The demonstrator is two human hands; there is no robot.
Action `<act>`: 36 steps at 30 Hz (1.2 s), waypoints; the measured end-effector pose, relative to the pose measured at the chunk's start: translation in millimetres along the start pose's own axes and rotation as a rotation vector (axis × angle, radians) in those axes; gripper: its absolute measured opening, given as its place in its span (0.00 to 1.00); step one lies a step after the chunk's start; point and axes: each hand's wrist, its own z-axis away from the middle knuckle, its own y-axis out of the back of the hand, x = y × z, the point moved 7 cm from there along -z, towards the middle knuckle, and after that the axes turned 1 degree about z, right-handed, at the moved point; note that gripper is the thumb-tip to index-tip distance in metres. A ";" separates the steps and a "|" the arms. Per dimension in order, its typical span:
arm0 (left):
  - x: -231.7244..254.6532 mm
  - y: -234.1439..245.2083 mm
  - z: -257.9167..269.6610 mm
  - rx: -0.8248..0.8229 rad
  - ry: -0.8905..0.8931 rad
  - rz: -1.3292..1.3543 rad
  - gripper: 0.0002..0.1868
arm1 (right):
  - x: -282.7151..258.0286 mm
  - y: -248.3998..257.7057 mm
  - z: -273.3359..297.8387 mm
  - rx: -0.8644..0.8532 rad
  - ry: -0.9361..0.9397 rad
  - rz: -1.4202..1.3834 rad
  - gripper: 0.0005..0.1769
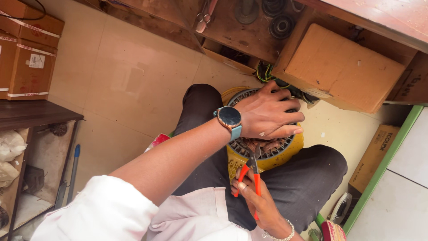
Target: The person uses pliers to pull and cut copper windings from a motor stator resting on a yellow support. They repeatedly adjust the stator and remove wire fragments, placing the cut pieces on the workbench.
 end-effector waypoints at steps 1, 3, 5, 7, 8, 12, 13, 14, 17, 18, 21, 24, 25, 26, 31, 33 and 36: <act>-1.2 -0.6 -0.1 0.001 0.000 0.003 0.20 | 5.6 2.4 -1.8 0.027 -0.003 -0.010 0.16; -2.3 -3.6 0.0 0.013 -0.001 0.009 0.20 | 13.2 12.0 -1.6 0.103 -0.008 -0.002 0.12; -1.3 -6.9 0.2 0.027 -0.008 0.011 0.21 | 15.1 21.5 1.1 0.199 -0.006 0.028 0.12; -2.5 -6.8 -2.5 0.018 -0.004 -0.008 0.21 | 7.4 28.9 -1.9 0.293 -0.052 0.270 0.10; -3.9 -5.5 -1.9 0.009 -0.002 -0.021 0.21 | 2.3 29.4 -5.5 0.338 -0.072 0.386 0.09; -3.2 -3.5 1.2 0.053 -0.048 0.001 0.21 | -64.1 14.5 4.4 0.634 0.378 1.354 0.09; -3.7 -2.7 1.6 0.080 -0.070 -0.008 0.21 | -71.7 15.2 5.6 0.682 0.367 1.428 0.09; -2.6 -2.5 0.1 0.116 -0.096 -0.015 0.21 | -80.3 17.5 9.5 0.736 0.355 1.510 0.09; -4.3 -5.1 -1.5 0.061 -0.060 0.046 0.21 | -102.7 4.1 26.1 0.660 0.619 1.466 0.12; -3.6 -1.4 -2.2 0.043 -0.053 0.042 0.21 | -108.2 2.3 29.2 0.653 0.649 1.366 0.14; 1.2 10.2 -3.5 -0.015 -0.029 0.002 0.22 | -107.5 18.5 53.0 0.612 0.531 0.840 0.16; 14.3 22.8 -1.9 0.018 -0.065 -0.080 0.24 | -91.3 26.3 77.9 -0.048 0.415 -0.323 0.19; 19.5 32.7 0.5 0.098 -0.107 -0.114 0.25 | -82.6 59.0 91.0 0.243 0.418 -0.397 0.20; 26.3 43.8 4.9 0.177 -0.152 -0.147 0.26 | -70.5 90.2 108.9 0.537 0.414 -0.469 0.22; 37.7 84.6 38.5 0.021 0.035 0.157 0.21 | -72.2 110.2 128.5 -0.085 0.828 -0.438 0.26; 46.2 85.1 55.5 -0.082 0.185 0.264 0.17 | -68.7 123.6 119.4 -0.205 0.823 -0.651 0.29; 91.6 72.3 83.0 0.047 0.145 0.430 0.13 | -41.5 136.4 106.7 0.140 0.680 -0.389 0.31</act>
